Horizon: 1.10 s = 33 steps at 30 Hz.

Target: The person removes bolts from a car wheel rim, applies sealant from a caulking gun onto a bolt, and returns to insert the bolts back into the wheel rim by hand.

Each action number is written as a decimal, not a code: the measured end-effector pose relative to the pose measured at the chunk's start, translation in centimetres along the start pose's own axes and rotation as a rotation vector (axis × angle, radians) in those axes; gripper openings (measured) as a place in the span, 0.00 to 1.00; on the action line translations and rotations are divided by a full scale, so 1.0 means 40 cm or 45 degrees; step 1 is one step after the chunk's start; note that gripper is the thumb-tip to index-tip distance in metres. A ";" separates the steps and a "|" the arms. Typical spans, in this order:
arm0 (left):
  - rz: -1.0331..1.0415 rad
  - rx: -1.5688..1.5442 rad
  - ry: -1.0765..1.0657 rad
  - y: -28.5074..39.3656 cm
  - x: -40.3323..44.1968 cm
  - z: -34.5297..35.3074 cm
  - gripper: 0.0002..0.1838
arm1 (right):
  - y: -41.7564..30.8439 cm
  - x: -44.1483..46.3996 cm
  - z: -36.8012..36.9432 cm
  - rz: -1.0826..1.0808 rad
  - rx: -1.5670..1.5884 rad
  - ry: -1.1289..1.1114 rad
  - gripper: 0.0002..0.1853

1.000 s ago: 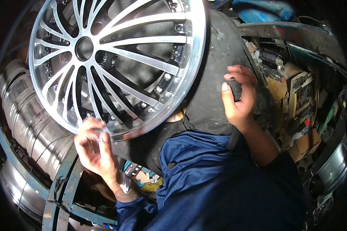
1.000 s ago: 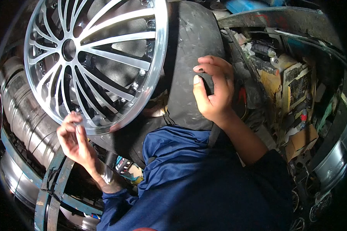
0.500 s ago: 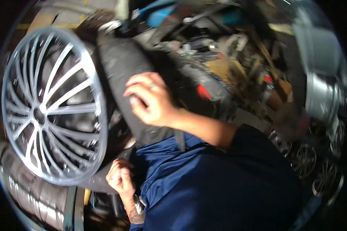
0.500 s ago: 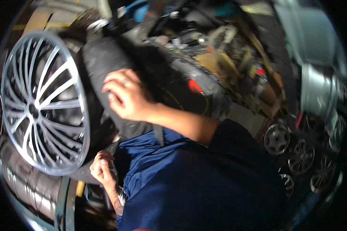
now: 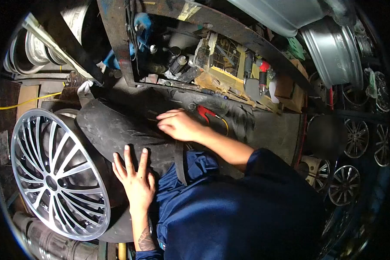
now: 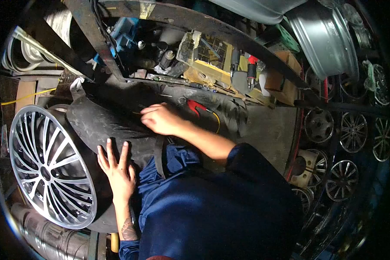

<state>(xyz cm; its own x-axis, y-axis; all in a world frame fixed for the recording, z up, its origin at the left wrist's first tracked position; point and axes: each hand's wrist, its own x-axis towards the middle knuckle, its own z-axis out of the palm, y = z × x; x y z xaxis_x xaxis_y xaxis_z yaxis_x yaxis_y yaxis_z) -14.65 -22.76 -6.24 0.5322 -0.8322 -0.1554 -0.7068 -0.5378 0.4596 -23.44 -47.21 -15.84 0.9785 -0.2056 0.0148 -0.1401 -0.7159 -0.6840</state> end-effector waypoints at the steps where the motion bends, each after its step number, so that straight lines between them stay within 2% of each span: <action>1: 0.004 0.011 -0.026 0.002 0.000 -0.002 0.37 | 0.059 -0.029 -0.025 0.022 0.010 0.078 0.09; 2: 0.016 -0.003 -0.019 0.002 0.001 0.002 0.37 | 0.057 -0.038 -0.077 0.441 0.147 0.194 0.08; 3: 0.036 -0.005 -0.016 -0.005 0.001 0.012 0.36 | 0.090 -0.041 -0.119 0.551 0.020 0.449 0.08; 4: 0.036 -0.005 -0.005 -0.010 0.001 0.022 0.35 | 0.155 -0.041 -0.148 0.568 0.029 0.734 0.08; 5: 0.039 -0.009 0.004 -0.014 0.000 0.033 0.35 | 0.186 -0.025 -0.204 0.599 -0.047 0.884 0.09; 7: 0.041 -0.022 0.032 -0.023 0.002 0.051 0.34 | 0.221 0.013 -0.291 0.775 -0.208 1.042 0.09; 8: 0.042 -0.025 0.048 -0.026 0.001 0.053 0.33 | 0.265 0.023 -0.306 0.705 -0.290 1.129 0.10; 9: 0.048 -0.053 0.055 -0.026 0.000 0.051 0.33 | 0.301 0.033 -0.310 0.732 -0.472 1.130 0.12; 11: 0.037 -0.096 0.072 -0.029 0.000 0.040 0.31 | 0.349 0.036 -0.307 0.840 -0.657 0.962 0.14; 13: 0.095 -0.171 0.206 -0.033 -0.002 0.029 0.28 | 0.323 0.049 -0.326 0.984 -0.660 0.822 0.11; 15: 0.132 -0.392 0.305 -0.044 -0.022 -0.006 0.21 | 0.420 0.024 -0.332 0.926 -0.166 0.725 0.07; 16: 0.140 -0.504 0.372 -0.058 -0.044 -0.015 0.19 | 0.441 0.036 -0.330 1.034 -0.123 0.745 0.07; 17: 0.107 -0.661 0.426 -0.076 -0.073 -0.021 0.16 | 0.523 0.002 -0.319 0.690 0.231 0.849 0.15; 18: 0.041 -0.700 0.439 -0.095 -0.112 -0.038 0.14 | 0.560 0.012 -0.328 0.919 0.016 0.857 0.14; 19: -0.004 -0.756 0.457 -0.108 -0.143 -0.052 0.13 | 0.570 0.010 -0.328 0.708 0.312 0.866 0.12; 21: -0.123 -0.766 0.624 -0.142 -0.199 -0.090 0.10 | 0.428 0.055 -0.322 0.805 0.089 0.767 0.11; 23: -0.275 -0.869 0.768 -0.182 -0.264 -0.109 0.09 | 0.288 0.104 -0.283 0.680 0.217 0.680 0.10; 24: -0.328 -0.909 0.863 -0.192 -0.290 -0.112 0.09 | 0.223 0.124 -0.259 0.724 0.417 0.571 0.09; 27: -0.411 -0.906 1.131 -0.217 -0.348 -0.104 0.07 | -0.098 0.212 -0.146 0.329 0.669 0.223 0.06; 28: -0.466 -0.882 1.176 -0.218 -0.367 -0.101 0.07 | -0.182 0.232 -0.113 0.278 0.638 0.156 0.07; 31: -0.597 -0.766 1.427 -0.231 -0.431 -0.067 0.08 | -0.378 0.274 -0.024 0.071 0.599 -0.063 0.10; 33: -0.715 -0.680 1.587 -0.246 -0.502 -0.032 0.09 | -0.470 0.300 0.028 -0.217 0.638 -0.216 0.13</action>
<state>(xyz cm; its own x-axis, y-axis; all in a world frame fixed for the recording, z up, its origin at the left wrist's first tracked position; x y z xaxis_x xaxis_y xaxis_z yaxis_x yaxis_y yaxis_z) -17.79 -0.61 -6.51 0.9182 0.2664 0.2931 -0.1708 -0.4012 0.8999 -8.89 -35.46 -3.63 0.9975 0.0253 0.0663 0.0709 -0.3165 -0.9459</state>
